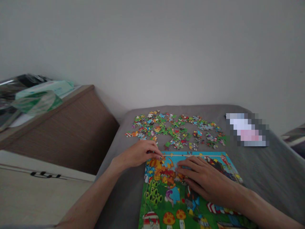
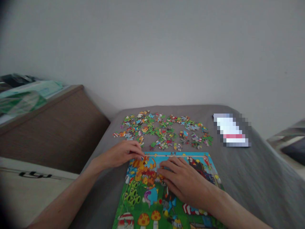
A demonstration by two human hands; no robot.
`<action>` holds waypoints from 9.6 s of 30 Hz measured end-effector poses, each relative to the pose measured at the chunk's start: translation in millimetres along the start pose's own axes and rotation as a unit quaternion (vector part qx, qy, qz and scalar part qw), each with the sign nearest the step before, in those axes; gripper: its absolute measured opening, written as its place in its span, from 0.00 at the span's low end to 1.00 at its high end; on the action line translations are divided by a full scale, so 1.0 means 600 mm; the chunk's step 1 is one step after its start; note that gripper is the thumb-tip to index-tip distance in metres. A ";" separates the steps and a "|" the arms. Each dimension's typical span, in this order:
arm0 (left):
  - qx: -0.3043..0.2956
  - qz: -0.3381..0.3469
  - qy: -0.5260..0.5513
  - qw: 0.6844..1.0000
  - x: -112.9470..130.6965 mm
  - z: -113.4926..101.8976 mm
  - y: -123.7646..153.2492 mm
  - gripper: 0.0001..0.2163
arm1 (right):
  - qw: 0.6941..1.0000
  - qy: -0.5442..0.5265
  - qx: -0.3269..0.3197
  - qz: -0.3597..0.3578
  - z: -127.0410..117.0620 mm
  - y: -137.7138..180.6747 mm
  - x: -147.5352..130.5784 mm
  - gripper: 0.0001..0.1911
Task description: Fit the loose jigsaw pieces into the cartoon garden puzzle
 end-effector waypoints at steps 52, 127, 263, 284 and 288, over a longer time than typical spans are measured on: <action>0.192 -0.182 -0.226 0.938 -0.203 -0.138 0.060 0.15 | 0.997 0.070 0.032 -0.009 -0.009 0.007 0.019 0.15; 0.158 -0.150 -0.260 0.941 -0.151 -0.072 0.013 0.18 | 0.999 0.035 -0.008 -0.001 0.017 -0.006 -0.020 0.25; 0.212 -0.005 -0.260 0.942 -0.067 -0.044 -0.011 0.15 | 0.926 0.158 0.227 0.255 -0.071 0.022 0.241 0.22; 0.135 -0.106 -0.247 0.954 -0.138 -0.033 -0.012 0.21 | 0.963 0.222 0.058 0.140 -0.015 -0.062 0.199 0.29; 0.154 -0.085 -0.253 0.951 -0.132 -0.034 -0.016 0.21 | 0.958 0.204 0.069 0.189 -0.024 -0.020 0.234 0.30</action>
Point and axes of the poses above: each hand's wrist, its own y-axis away from the middle knuckle, its own z-axis out of the palm, x = y × z, the point moved 9 cm from there along -y, towards the middle knuckle, and after that the axes turned 4 degrees about x, right-handed, at the moved point
